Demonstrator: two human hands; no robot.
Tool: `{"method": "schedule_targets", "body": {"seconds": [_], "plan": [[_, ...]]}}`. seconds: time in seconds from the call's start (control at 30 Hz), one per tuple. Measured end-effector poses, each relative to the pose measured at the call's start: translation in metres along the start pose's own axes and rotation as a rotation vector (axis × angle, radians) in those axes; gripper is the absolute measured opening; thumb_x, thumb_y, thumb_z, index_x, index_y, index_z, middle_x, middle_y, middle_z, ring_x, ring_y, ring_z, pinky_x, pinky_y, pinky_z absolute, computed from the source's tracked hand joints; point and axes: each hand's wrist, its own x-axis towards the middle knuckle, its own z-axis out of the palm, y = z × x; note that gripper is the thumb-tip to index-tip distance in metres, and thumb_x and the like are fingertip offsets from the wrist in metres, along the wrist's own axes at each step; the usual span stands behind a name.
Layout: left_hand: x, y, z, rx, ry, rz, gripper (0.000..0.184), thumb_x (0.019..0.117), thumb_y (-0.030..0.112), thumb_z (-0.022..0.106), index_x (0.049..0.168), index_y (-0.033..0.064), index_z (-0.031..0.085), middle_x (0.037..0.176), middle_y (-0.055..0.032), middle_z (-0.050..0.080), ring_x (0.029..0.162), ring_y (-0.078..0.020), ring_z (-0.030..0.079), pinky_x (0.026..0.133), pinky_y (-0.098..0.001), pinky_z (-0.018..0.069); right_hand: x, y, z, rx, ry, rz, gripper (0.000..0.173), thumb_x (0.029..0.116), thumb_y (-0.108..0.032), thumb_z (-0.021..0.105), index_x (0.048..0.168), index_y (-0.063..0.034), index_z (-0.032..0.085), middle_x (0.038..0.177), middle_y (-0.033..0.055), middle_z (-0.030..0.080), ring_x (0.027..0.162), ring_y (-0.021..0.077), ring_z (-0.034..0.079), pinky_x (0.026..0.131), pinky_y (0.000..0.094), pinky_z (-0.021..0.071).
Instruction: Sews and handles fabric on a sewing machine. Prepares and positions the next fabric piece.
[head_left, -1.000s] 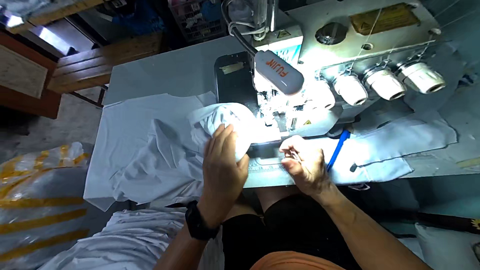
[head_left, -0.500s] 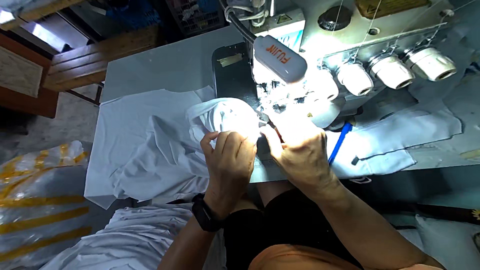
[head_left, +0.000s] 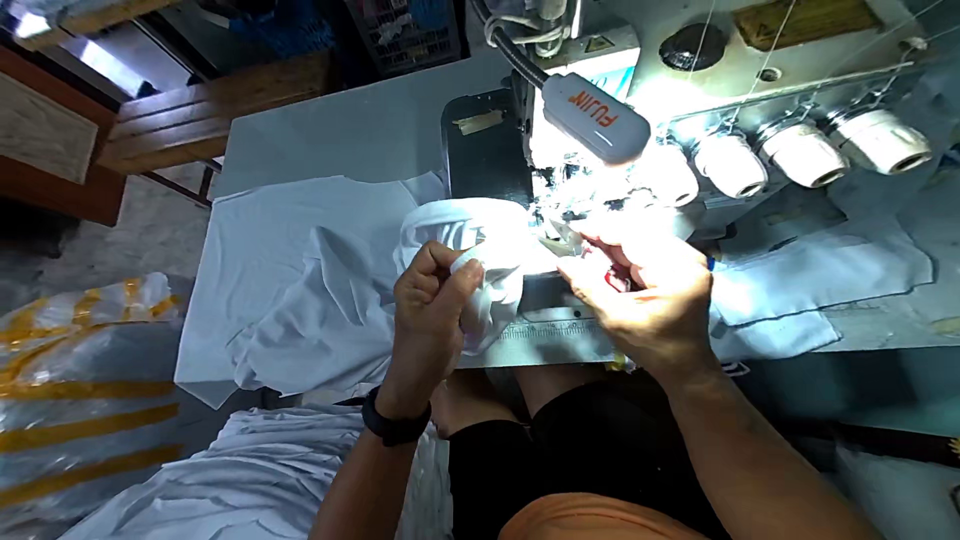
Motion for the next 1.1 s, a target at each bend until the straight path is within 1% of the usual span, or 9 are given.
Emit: {"method": "schedule_targets", "body": {"seconds": [0.1,0.33,0.5,0.63,0.77,0.9,0.93,1.0,1.1], "plan": [[0.0,-0.002,-0.002,-0.103,-0.015,-0.068,0.02,0.1016,0.014,0.054,0.086,0.0235,0.061,0.073,0.0073,0.062,0.064,-0.0018,0.063,0.06,-0.0221,0.0572,-0.004,0.004,0.002,0.1,0.007,-0.082,0.027,0.0906,-0.012,0.072,0.111,0.0043,0.069,0.093,0.0016,0.065,0.077,-0.0066,0.055,0.069,0.0075,0.0475],[-0.001,-0.003,-0.01,-0.199,-0.102,-0.149,0.016,0.1016,0.02,0.054,0.089,0.0258,0.062,0.08,0.0075,0.066,0.074,-0.0028,0.067,0.069,-0.0245,0.0596,0.003,0.01,0.002,0.038,-0.011,-0.204,0.024,0.0862,-0.013,0.073,0.104,0.0032,0.071,0.09,0.0048,0.066,0.079,-0.0049,0.057,0.071,0.0072,0.0464],[-0.001,-0.007,-0.015,-0.24,-0.192,-0.154,0.01,0.0996,0.023,0.06,0.091,0.0265,0.064,0.08,0.0071,0.066,0.075,-0.0028,0.067,0.07,-0.0249,0.0597,0.007,0.01,0.005,0.081,-0.036,-0.205,0.023,0.0857,-0.012,0.073,0.102,0.0039,0.071,0.091,0.005,0.067,0.08,-0.0054,0.057,0.071,0.0075,0.0469],[-0.002,-0.008,-0.017,-0.181,-0.268,-0.149,0.009,0.0984,0.026,0.064,0.089,0.0265,0.064,0.079,0.0081,0.065,0.073,-0.0016,0.066,0.069,-0.0225,0.0583,0.01,0.007,0.005,0.139,-0.08,-0.222,0.024,0.0856,-0.013,0.074,0.103,0.0035,0.071,0.092,0.0043,0.066,0.081,-0.0055,0.056,0.071,0.0073,0.0466],[-0.002,-0.007,-0.018,-0.119,-0.307,-0.11,0.013,0.0982,0.017,0.061,0.089,0.0258,0.063,0.082,0.0086,0.067,0.074,-0.0006,0.066,0.069,-0.0213,0.0578,0.012,0.003,0.003,0.11,-0.119,-0.226,0.025,0.085,-0.014,0.074,0.102,0.004,0.072,0.092,0.0054,0.067,0.083,-0.0048,0.057,0.074,0.0075,0.0468],[-0.002,-0.004,-0.021,-0.008,-0.306,-0.075,0.015,0.0968,0.014,0.06,0.09,0.0273,0.063,0.083,0.0111,0.065,0.072,0.0021,0.063,0.065,-0.0179,0.0554,0.013,-0.008,-0.01,0.092,-0.165,-0.118,0.015,0.0893,-0.011,0.069,0.096,0.0008,0.074,0.083,-0.0003,0.065,0.072,-0.0077,0.054,0.067,0.007,0.0452],[-0.002,-0.003,-0.023,0.002,-0.304,-0.068,0.015,0.0963,0.014,0.06,0.089,0.0268,0.063,0.082,0.0109,0.066,0.071,0.0022,0.063,0.064,-0.0176,0.0549,0.014,-0.012,-0.017,0.12,-0.155,-0.09,0.013,0.091,-0.011,0.067,0.097,-0.0006,0.073,0.082,-0.0037,0.064,0.07,-0.0091,0.052,0.064,0.0067,0.0446],[-0.001,0.0,-0.026,0.012,-0.324,-0.051,0.015,0.0974,0.014,0.059,0.089,0.0257,0.062,0.083,0.0105,0.065,0.071,0.0023,0.062,0.063,-0.0173,0.0546,0.018,-0.018,-0.035,0.237,-0.143,-0.073,0.014,0.0947,-0.015,0.066,0.105,-0.0059,0.071,0.091,-0.0091,0.066,0.074,-0.0084,0.056,0.066,0.009,0.0495],[0.0,0.003,-0.03,0.034,-0.38,-0.043,0.014,0.0979,0.015,0.058,0.088,0.0242,0.061,0.079,0.0097,0.064,0.068,0.0024,0.061,0.06,-0.0166,0.0533,0.026,-0.019,-0.043,0.443,-0.18,-0.077,0.031,0.0933,-0.03,0.072,0.12,-0.0154,0.068,0.104,-0.0159,0.067,0.076,-0.0094,0.06,0.063,0.0082,0.0527]]}}
